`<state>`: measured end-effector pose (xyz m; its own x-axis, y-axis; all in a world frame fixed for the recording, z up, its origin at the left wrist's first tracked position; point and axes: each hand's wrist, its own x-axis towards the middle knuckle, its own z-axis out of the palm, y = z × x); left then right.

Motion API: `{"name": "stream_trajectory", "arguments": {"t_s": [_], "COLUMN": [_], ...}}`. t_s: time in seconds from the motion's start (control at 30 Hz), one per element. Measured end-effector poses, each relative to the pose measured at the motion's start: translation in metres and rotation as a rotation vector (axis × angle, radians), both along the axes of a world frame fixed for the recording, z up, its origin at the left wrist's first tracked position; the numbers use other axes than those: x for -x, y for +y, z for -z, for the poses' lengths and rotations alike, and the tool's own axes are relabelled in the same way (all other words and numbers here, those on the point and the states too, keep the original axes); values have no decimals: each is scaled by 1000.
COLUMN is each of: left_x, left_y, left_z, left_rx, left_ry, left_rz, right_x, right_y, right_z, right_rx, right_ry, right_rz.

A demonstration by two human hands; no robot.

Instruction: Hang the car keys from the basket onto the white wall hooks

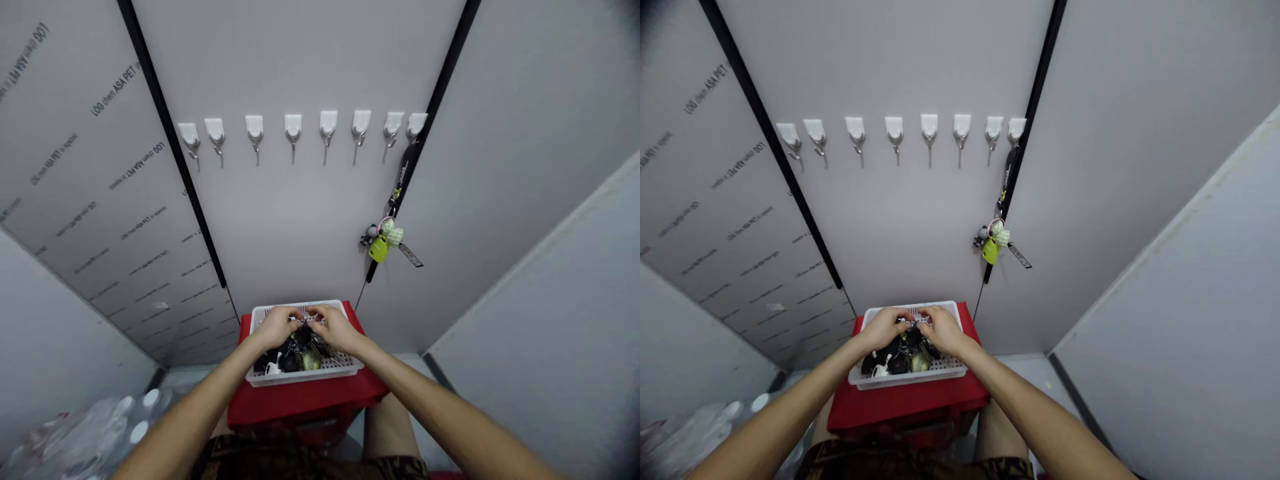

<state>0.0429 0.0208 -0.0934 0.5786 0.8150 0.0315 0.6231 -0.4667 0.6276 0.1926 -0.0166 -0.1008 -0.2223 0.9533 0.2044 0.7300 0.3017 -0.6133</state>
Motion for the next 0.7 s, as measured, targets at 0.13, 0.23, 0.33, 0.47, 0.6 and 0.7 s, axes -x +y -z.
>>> {"name": "stream_trajectory", "arguments": {"t_s": [0.13,0.23,0.33,0.47,0.6,0.7], "left_x": [-8,-15,-26,-49,-76,-97], "left_y": [3,3,2,-2,-2,2], "left_z": [-16,-28,-46,-83,-121,-144], "left_rx": [147,353,453,398,165,-7], "left_ry": [-258,-518,-716,-848,-875,-801], "left_rz": [-28,-76,-64,-78,-32,6], "right_x": [8,8,5,-6,-28,-48], "right_y": [1,-1,-1,2,13,27], "right_z": [-9,-16,-30,-68,-121,-159], "right_rx": [19,66,26,-136,-296,-407], "right_ry": [332,540,706,841,888,940], "right_rz": [-17,-4,20,105,207,261]}}
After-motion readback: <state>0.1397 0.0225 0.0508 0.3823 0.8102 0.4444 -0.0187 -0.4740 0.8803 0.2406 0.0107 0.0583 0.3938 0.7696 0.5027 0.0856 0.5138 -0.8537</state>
